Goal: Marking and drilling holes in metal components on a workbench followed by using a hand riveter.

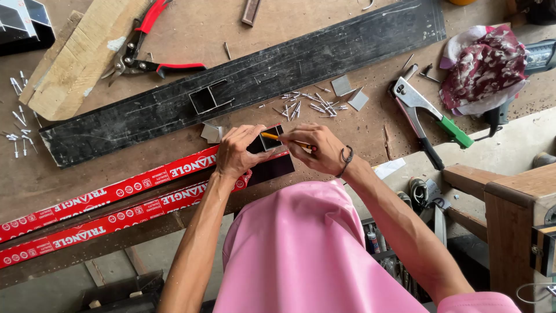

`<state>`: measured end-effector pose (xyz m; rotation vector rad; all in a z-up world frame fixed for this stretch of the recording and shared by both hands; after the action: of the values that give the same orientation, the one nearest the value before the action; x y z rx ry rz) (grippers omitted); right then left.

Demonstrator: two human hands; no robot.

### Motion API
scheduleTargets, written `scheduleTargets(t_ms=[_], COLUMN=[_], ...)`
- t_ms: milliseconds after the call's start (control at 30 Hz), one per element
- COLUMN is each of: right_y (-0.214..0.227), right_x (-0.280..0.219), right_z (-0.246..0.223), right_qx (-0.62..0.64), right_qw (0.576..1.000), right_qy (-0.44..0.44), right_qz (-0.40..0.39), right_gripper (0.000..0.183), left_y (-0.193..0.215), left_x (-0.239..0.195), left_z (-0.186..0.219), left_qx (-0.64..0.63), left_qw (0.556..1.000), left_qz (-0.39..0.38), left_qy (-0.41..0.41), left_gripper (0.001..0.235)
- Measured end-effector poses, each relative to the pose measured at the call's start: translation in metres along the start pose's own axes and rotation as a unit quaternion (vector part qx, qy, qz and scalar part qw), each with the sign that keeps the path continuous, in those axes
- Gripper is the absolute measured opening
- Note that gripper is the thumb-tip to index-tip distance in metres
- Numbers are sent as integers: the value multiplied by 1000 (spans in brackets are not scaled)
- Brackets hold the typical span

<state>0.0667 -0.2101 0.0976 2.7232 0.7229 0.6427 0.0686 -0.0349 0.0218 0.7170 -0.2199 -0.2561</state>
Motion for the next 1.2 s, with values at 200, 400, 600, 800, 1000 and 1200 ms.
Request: scheduleTargets(t_ms=[200, 400, 600, 800, 1000, 1200], right_y=[22, 85, 64, 28, 7, 5], right_x=[-13, -66, -111, -137, -131, -127], right_z=[-6, -14, -15, -5, -7, -12], right_qx=[59, -42, -1, -22, -38, -54], right_qw=[995, 969, 949, 956, 963, 967], right_qy=[-55, -51, -103, -144, -166, -147], right_qz=[53, 238, 297, 255, 208, 200], right_gripper=[19, 18, 43, 32, 28, 32], left_y=[-3, -1, 27, -15, -24, -20], left_x=[-1, -1, -14, -76, -76, -70], left_z=[-4, 0, 34, 26, 17, 24], left_qx=[-1, -5, -32, 17, 8, 15], left_qw=[1000, 1000, 999, 999, 999, 999], left_qz=[-4, -6, 20, -28, -24, -10], left_qy=[0, 1, -39, -13, 39, 43], left_gripper=[52, 53, 58, 58, 57, 56])
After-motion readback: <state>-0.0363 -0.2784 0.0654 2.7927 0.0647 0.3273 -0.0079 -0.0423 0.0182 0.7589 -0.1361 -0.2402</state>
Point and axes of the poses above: each hand's wrist, its own x-axis towards the middle knuckle, its own y-axis out of the back of the hand, z = x × y, the point moved 8 cm from there along x, towards the middle knuckle, and after that the axes turned 13 degrees about y, right-handed, at the moved point
